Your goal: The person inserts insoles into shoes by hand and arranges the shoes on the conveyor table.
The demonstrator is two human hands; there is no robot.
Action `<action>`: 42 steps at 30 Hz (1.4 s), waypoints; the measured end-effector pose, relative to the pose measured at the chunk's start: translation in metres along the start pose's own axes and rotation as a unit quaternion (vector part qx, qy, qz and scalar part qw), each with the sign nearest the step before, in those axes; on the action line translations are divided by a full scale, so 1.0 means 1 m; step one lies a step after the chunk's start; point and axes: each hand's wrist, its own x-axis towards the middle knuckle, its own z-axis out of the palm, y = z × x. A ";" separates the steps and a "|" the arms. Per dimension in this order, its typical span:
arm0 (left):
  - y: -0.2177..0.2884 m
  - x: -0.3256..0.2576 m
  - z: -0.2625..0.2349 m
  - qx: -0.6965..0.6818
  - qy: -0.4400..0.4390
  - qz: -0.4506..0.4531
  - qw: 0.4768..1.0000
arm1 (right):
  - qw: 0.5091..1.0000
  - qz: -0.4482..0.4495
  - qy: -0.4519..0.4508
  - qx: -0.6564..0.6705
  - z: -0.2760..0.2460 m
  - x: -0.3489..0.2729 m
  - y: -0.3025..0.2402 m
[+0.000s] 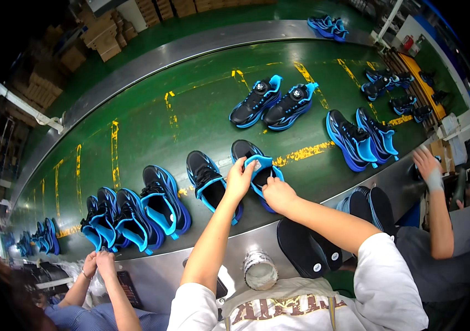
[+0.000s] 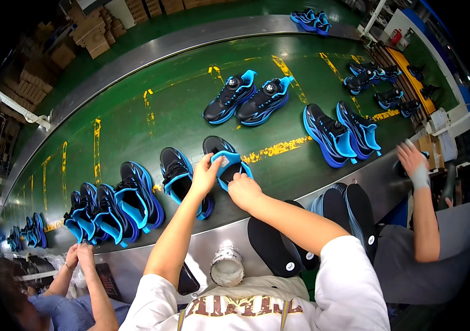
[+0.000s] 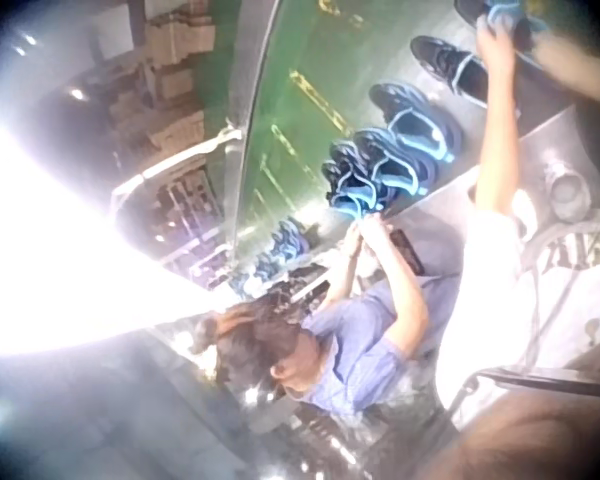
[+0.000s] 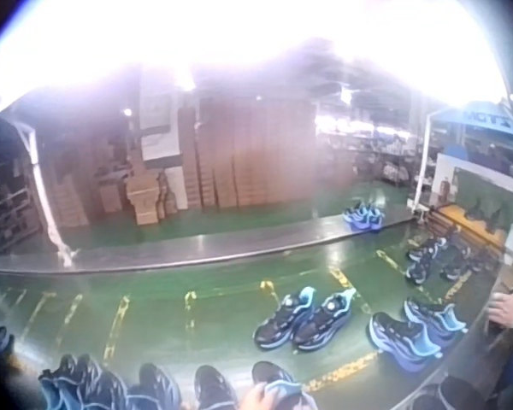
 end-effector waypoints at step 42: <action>0.064 -0.015 -0.003 0.424 -0.035 0.217 0.879 | 0.945 -0.024 0.231 0.230 0.016 -0.095 0.019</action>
